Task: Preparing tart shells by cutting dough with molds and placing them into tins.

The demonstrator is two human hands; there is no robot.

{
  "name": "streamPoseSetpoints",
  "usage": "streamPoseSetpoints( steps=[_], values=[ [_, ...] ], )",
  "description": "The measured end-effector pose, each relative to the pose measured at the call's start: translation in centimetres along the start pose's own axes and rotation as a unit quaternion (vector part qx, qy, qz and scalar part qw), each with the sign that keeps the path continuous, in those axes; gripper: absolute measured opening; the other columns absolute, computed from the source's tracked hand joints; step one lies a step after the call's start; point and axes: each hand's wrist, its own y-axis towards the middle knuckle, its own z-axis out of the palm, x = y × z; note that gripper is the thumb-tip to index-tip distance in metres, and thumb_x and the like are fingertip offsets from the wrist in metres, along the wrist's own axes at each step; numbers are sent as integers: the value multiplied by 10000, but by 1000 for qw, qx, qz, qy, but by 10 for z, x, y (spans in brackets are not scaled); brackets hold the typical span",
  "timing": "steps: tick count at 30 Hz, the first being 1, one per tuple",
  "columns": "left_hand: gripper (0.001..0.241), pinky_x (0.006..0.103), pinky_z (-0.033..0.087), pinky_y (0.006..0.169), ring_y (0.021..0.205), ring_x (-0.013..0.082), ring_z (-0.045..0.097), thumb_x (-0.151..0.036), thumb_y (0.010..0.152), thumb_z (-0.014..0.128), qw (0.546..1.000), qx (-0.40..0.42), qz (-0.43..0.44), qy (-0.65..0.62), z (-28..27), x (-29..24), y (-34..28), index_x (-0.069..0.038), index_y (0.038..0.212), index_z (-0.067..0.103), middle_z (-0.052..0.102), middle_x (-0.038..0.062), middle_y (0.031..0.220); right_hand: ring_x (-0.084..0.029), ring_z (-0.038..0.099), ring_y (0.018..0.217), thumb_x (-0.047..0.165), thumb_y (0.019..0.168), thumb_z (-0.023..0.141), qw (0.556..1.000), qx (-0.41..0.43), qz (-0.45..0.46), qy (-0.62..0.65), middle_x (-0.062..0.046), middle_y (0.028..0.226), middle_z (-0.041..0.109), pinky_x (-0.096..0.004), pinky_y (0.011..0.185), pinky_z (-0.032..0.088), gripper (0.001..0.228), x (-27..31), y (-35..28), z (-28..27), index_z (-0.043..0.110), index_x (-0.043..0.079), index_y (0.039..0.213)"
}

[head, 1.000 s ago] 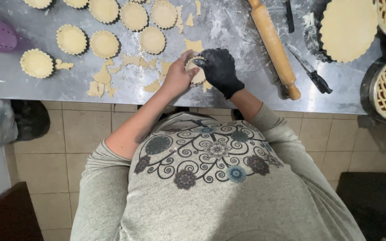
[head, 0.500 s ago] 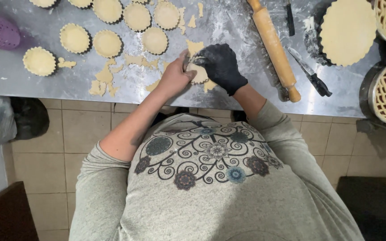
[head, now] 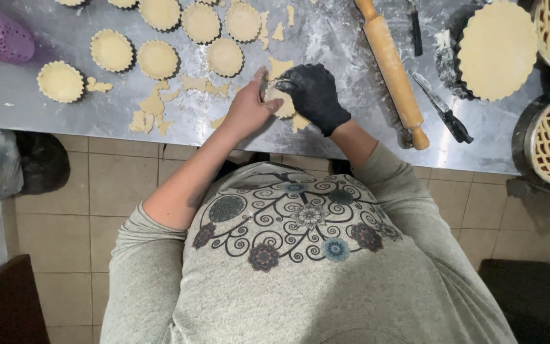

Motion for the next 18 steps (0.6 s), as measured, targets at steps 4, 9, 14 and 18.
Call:
streamPoseSetpoints(
  steps=[4, 9, 14, 18],
  values=[
    [819, 417, 541, 796, 862, 354, 697, -287, 830, 766, 993, 9, -108, -38, -1, -14, -10, -24, 1524, 422, 685, 206, 898, -299, 673, 924, 184, 926, 745, 999, -28, 7, -19, -52, 1025, 742, -453, 795, 519, 132, -3, -8, 10, 768, 156, 1053],
    [786, 406, 536, 802, 875, 324, 696, -267, 843, 763, 998, -1, -54, -11, 6, 18, -4, -5, 1512, 445, 692, 172, 907, -306, 668, 907, 195, 927, 752, 1000, -6, -15, 21, -71, 1006, 731, -449, 783, 513, 213, 18, 13, -15, 790, 151, 1132],
    [701, 429, 536, 797, 865, 351, 694, -279, 838, 766, 997, -21, -76, -4, -10, -9, -11, -54, 1454, 517, 693, 202, 898, -296, 673, 906, 230, 949, 763, 1000, -18, -1, -15, -54, 990, 738, -451, 801, 510, 125, 4, 5, 12, 767, 145, 1041],
    [601, 443, 538, 810, 895, 365, 700, -244, 859, 747, 997, -44, -62, -4, -8, 7, -10, -69, 1409, 579, 715, 190, 939, -288, 678, 923, 209, 969, 734, 999, -14, 2, -48, -50, 1042, 744, -451, 798, 499, 131, 10, 4, 15, 763, 156, 1086]
  ],
)
